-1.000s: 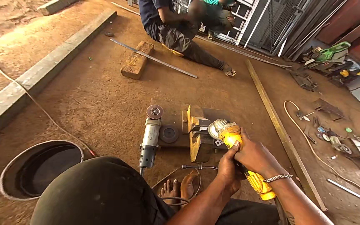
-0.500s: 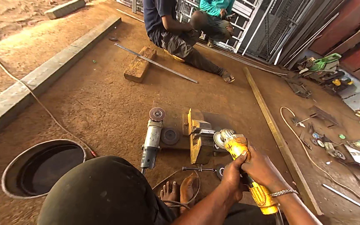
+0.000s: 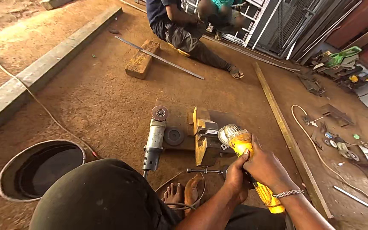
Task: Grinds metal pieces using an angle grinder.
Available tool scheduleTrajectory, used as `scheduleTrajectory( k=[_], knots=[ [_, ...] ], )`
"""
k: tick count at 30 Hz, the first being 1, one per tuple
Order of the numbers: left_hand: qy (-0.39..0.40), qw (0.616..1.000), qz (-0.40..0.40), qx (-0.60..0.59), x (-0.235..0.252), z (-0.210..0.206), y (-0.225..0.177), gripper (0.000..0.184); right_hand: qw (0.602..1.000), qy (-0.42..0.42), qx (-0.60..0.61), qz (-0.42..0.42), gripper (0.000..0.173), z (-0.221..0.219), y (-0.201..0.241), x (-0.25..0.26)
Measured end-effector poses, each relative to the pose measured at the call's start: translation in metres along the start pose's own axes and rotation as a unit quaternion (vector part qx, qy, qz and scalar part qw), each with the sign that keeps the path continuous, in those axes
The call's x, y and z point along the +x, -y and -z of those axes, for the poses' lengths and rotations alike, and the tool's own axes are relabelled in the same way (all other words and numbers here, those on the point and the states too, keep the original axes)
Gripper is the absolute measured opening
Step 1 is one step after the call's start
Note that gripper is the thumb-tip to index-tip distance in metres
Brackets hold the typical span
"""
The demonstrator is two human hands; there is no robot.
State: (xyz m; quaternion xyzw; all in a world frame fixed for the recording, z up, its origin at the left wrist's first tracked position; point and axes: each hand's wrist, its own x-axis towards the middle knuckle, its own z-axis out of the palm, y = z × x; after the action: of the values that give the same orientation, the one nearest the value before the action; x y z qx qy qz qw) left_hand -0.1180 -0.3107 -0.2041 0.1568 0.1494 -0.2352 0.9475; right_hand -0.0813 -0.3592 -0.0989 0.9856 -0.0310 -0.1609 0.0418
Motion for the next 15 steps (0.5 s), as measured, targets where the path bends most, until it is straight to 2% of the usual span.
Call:
scheduleTrajectory(
  k=[4,10,15],
  knots=[
    [-0.052,0.997,-0.041,-0.029,-0.006,-0.004,0.0,0.045,0.999,0.024,0.014,0.044,0.106,-0.001,0.0,0.007],
    [-0.017,0.999,0.03,-0.006,-0.002,-0.008,-0.005,0.052,0.999,0.027,0.021,-0.002,0.102,0.003,-0.007,0.006],
    [-0.048,0.999,0.001,-0.001,-0.003,-0.009,0.002,0.05,0.997,0.028,0.059,0.037,0.103,-0.001,-0.016,0.009]
  ],
)
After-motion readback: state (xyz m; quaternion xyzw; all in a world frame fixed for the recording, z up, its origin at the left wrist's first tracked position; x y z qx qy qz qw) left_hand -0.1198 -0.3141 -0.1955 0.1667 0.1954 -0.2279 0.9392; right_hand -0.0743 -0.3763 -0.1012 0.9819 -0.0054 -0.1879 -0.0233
